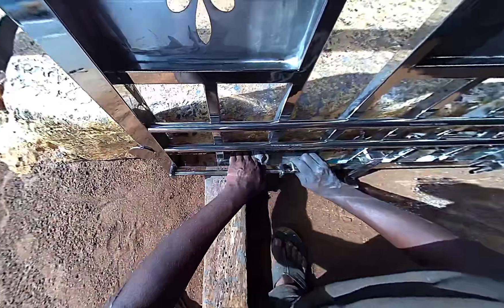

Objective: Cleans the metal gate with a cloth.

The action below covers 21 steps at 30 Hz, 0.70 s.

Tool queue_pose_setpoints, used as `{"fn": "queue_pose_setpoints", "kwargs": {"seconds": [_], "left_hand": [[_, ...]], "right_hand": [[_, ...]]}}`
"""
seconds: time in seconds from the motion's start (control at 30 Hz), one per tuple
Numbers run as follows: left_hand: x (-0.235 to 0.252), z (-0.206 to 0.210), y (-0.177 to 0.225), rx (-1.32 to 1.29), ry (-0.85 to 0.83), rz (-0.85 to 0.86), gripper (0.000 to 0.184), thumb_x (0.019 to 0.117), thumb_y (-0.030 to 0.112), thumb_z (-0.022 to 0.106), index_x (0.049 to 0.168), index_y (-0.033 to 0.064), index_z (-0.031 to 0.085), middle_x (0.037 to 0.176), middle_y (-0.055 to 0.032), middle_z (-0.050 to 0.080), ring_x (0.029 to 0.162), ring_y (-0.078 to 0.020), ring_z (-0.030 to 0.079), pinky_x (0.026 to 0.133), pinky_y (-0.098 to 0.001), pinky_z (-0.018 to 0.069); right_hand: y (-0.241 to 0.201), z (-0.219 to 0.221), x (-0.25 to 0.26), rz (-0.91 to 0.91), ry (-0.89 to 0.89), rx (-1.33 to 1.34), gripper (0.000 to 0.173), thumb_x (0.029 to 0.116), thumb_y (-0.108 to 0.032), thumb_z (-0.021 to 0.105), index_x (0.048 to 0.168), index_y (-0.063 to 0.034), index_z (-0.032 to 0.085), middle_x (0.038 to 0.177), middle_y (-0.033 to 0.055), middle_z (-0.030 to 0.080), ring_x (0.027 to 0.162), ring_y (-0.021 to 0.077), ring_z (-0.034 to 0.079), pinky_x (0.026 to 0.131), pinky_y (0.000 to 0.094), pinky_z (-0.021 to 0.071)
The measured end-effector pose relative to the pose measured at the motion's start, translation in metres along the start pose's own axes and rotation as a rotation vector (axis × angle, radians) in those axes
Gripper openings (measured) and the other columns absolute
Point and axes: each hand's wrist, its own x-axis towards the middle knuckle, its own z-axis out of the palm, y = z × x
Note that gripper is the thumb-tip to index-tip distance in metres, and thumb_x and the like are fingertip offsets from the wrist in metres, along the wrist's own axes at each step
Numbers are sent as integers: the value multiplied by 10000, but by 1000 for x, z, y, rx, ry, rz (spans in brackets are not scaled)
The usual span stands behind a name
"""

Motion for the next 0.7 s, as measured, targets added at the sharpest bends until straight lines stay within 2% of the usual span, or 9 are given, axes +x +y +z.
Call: {"fn": "queue_pose_setpoints", "kwargs": {"seconds": [0.07,0.13,0.27,0.33,0.43,0.5,0.57,0.63,0.7], "left_hand": [[-14,23,4,62,213,18,482,1017,272,515,1325,-92,589,1474,-333,481,1420,-467,433,1170,-571,340],[-37,34,13,107,286,30,477,1021,143,509,1407,-138,514,1522,-377,417,1456,-493,394,1206,-561,313],[-51,31,29,87,214,62,371,1022,109,508,1321,-91,601,1442,-346,512,1389,-494,464,1169,-577,356],[-52,23,39,21,237,106,324,1003,138,548,1247,-29,679,1358,-284,591,1286,-433,567,1076,-531,462],[-61,-1,44,-330,38,140,288,997,131,552,1222,52,715,1347,-166,627,1285,-333,568,1056,-490,459],[-67,6,43,-503,109,150,271,969,153,594,1172,46,738,1282,-155,668,1238,-320,603,1033,-482,481],[-71,23,38,-771,311,142,265,842,158,746,1070,23,757,1061,-135,722,1016,-275,692,904,-463,569],[-74,32,32,-1092,391,83,288,743,112,785,1020,49,735,902,-44,735,810,-142,712,764,-379,610],[-84,30,27,-1335,343,87,302,786,45,732,1087,55,712,920,-16,753,803,-88,733,771,-321,643]], "right_hand": [[1,1,0,-18,22,-3,214,905,-42,605,1072,18,725,876,178,668,810,341,670,743,405,581],[2,1,-1,-36,40,-10,220,909,-15,580,1068,26,727,879,184,675,809,344,674,746,402,583],[-2,0,-1,-3,17,2,273,905,27,546,1103,5,733,889,174,674,825,339,672,761,408,582],[-2,-6,0,12,-37,43,270,892,56,545,1093,31,724,913,194,669,850,358,671,781,430,578],[-10,-22,7,106,-131,133,228,885,11,640,1095,42,725,977,222,689,942,399,683,853,482,570],[-7,-18,5,98,-147,117,245,875,-79,682,1095,23,713,961,207,671,929,390,675,831,474,571],[-13,-33,10,172,-296,152,387,819,-96,738,1187,13,690,1078,230,671,1041,410,660,905,500,550],[-24,-58,26,365,-482,283,586,763,-49,799,1327,-23,642,1266,224,629,1217,391,595,1046,520,485],[-40,-72,33,456,-361,410,464,829,-71,724,1291,-57,684,1172,138,677,1072,266,666,931,452,561]]}}
